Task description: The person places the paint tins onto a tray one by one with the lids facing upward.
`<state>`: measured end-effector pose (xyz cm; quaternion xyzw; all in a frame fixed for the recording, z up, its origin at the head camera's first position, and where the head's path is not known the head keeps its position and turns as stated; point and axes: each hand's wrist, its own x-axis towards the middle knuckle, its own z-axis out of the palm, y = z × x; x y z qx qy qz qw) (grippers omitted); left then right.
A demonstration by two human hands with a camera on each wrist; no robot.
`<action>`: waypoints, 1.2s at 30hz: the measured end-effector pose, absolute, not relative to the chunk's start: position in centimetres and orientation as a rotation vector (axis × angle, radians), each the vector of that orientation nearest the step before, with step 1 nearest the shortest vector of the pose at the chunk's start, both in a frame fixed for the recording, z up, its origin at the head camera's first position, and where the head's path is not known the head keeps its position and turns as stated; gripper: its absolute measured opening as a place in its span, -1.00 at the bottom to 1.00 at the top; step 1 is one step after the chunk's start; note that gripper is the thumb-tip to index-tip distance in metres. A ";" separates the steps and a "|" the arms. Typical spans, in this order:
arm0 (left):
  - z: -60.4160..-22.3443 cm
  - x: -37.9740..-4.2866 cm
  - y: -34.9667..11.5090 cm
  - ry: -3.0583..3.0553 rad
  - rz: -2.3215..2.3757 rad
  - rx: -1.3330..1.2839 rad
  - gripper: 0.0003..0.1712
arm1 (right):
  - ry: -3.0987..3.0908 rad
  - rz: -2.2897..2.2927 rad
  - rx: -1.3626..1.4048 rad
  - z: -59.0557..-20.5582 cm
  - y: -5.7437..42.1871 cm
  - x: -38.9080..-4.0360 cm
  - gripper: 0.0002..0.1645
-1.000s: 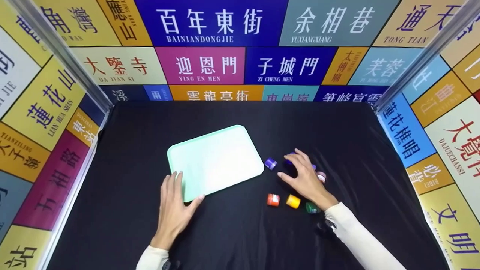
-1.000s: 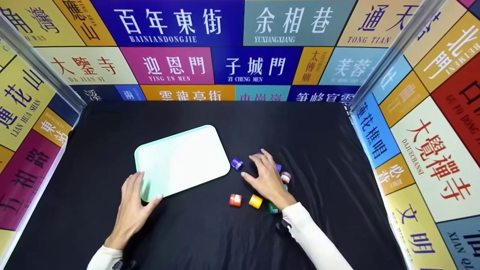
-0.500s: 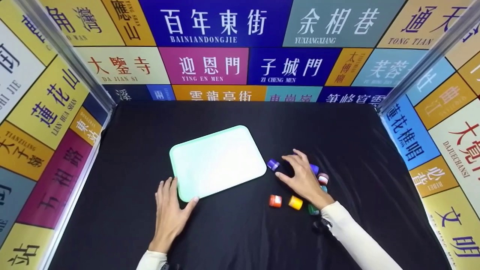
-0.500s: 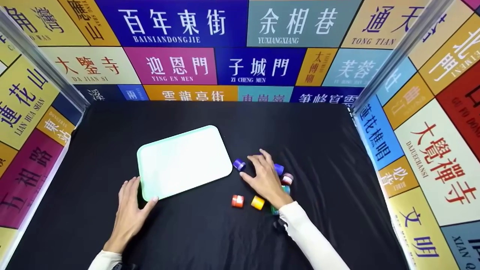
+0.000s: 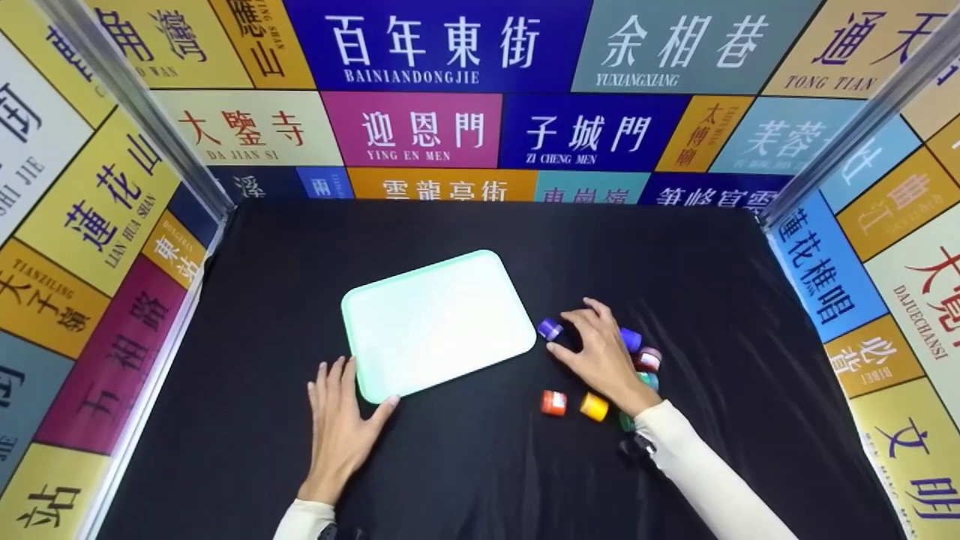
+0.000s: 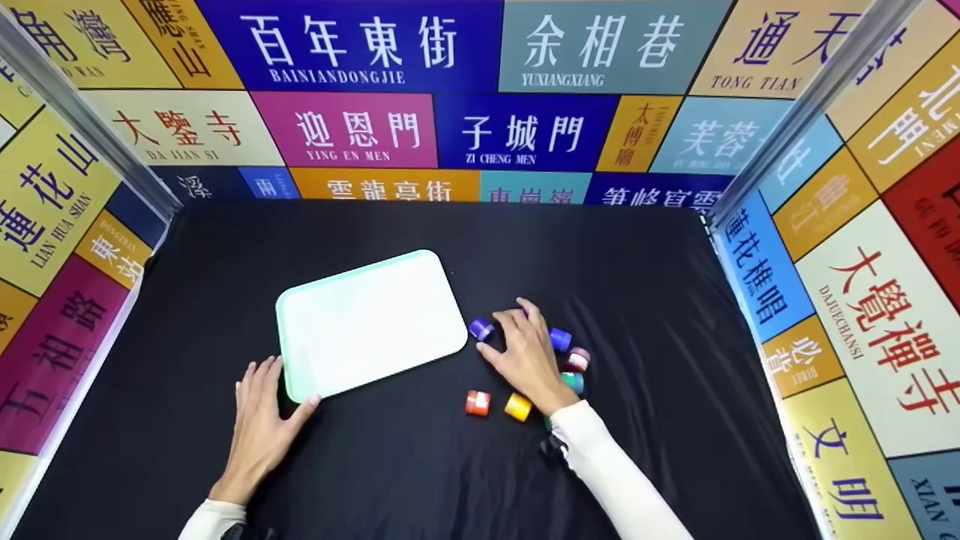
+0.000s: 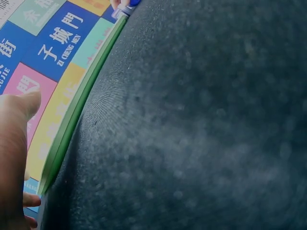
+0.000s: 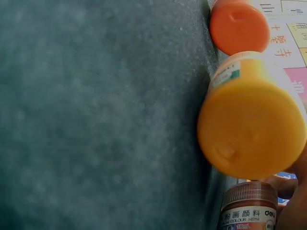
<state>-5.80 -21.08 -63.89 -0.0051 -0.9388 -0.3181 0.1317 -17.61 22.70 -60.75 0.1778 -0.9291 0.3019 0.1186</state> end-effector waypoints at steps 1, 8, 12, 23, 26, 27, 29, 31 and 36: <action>-63.9 -5.8 -21.1 -2.723 -0.925 -0.017 0.15 | -2.716 0.876 0.514 -60.7 22.6 -17.6 -0.33; -64.2 -5.8 -21.0 -2.737 -0.920 -0.002 0.17 | -2.728 0.839 0.476 -60.7 22.2 -17.6 -0.38; -64.5 -5.7 -20.9 -2.749 -0.913 0.017 0.20 | -2.719 0.826 0.474 -60.8 22.1 -17.7 -0.41; -64.7 -5.6 -21.0 -2.738 -0.849 0.014 0.28 | -2.652 0.770 0.540 -61.4 22.0 -17.7 -0.50; -64.8 -5.7 -21.1 -2.730 -0.845 0.006 0.27 | -2.638 0.771 0.547 -61.4 22.0 -17.8 -0.53; -64.8 -5.8 -21.1 -2.725 -0.845 0.002 0.26 | -2.637 0.773 0.545 -61.4 22.0 -17.8 -0.55; -64.9 -5.9 -21.1 -2.714 -0.845 -0.007 0.24 | -2.641 0.783 0.535 -61.4 22.0 -17.9 -0.57; -64.9 -5.9 -21.1 -2.705 -0.845 -0.010 0.23 | -2.651 0.789 0.525 -61.4 21.9 -17.9 -0.58; -65.1 -6.0 -21.0 -2.685 -0.848 -0.016 0.19 | -2.642 0.820 0.509 -61.4 22.0 -18.0 -0.60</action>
